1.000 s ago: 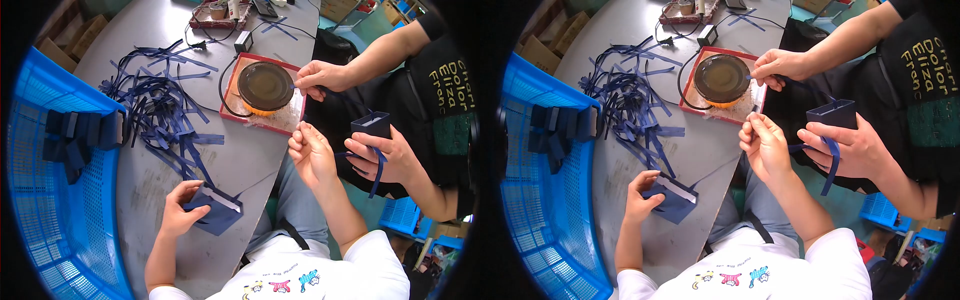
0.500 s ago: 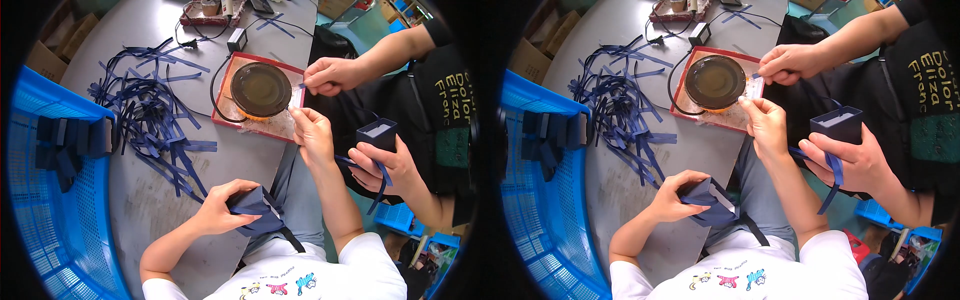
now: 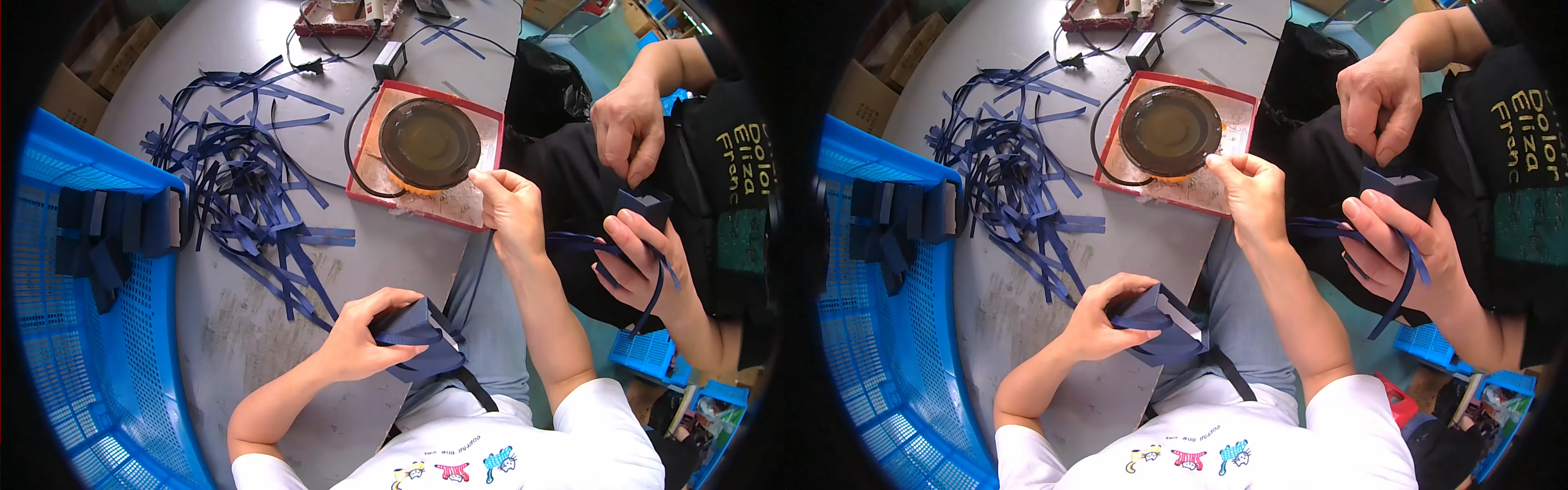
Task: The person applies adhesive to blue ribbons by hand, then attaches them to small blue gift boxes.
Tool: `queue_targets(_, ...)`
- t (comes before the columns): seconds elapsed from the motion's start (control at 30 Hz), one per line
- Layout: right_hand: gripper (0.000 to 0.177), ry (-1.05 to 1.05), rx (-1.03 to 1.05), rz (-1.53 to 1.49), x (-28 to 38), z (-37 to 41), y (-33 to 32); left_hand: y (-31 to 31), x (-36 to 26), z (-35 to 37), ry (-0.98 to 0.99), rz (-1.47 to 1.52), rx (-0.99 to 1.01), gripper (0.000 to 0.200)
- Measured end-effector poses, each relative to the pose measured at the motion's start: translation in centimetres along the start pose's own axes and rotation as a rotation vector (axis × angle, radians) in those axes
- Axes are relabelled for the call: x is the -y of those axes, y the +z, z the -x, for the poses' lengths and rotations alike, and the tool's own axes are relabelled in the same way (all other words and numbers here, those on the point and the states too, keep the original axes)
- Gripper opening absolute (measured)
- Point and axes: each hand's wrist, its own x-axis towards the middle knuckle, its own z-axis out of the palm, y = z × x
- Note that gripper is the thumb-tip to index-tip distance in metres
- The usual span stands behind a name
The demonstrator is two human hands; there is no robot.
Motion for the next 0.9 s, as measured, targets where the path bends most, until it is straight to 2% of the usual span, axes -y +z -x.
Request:
queue_targets(0.1,0.013,-0.015,0.010,0.029,0.1,0.5,-1.3,-0.2,-0.1,0.3,0.000,-0.029,0.015,0.049)
queue_targets(0.2,0.018,0.113,0.125,-0.069,0.7,2.1,-2.1,-0.4,-0.3,0.9,-0.035,0.034,0.017,0.051)
queue_targets(0.27,0.023,0.280,0.406,-0.427,0.6,3.9,-3.1,-0.4,-0.8,1.6,-0.058,0.077,0.002,0.052)
queue_targets(0.3,0.026,0.412,0.473,-0.573,0.7,4.6,-3.2,-0.5,-1.0,1.9,-0.088,0.124,-0.011,0.052)
queue_targets(0.37,0.028,0.531,0.603,-0.882,0.0,6.4,-3.3,-0.5,-1.5,2.5,-0.095,0.148,-0.011,0.052)
queue_targets(0.43,0.027,0.575,0.708,-1.119,-0.6,8.2,-2.9,-0.3,-1.7,3.0,-0.069,0.176,-0.021,0.052)
queue_targets(0.6,0.025,0.581,0.892,-1.338,-1.4,11.2,-1.7,0.3,-2.9,4.5,-0.039,0.239,-0.041,0.052)
queue_targets(0.67,0.025,0.619,0.929,-1.340,-1.4,11.9,-1.6,0.6,-3.3,5.0,-0.018,0.234,-0.060,0.052)
queue_targets(0.73,0.026,0.650,0.836,-1.319,-1.1,12.7,-1.3,0.7,-3.7,5.6,-0.004,0.216,-0.069,0.052)
queue_targets(0.83,0.026,0.617,0.845,-1.167,-0.2,13.0,-1.4,0.7,-4.2,6.3,-0.036,0.201,-0.048,0.052)
queue_targets(0.87,0.021,0.588,0.883,-1.046,0.1,12.9,-1.7,0.8,-4.2,6.6,-0.014,0.211,-0.048,0.052)
queue_targets(0.9,0.019,0.509,0.930,-0.755,1.1,12.6,-1.8,0.8,-4.2,6.8,0.002,0.220,-0.047,0.052)
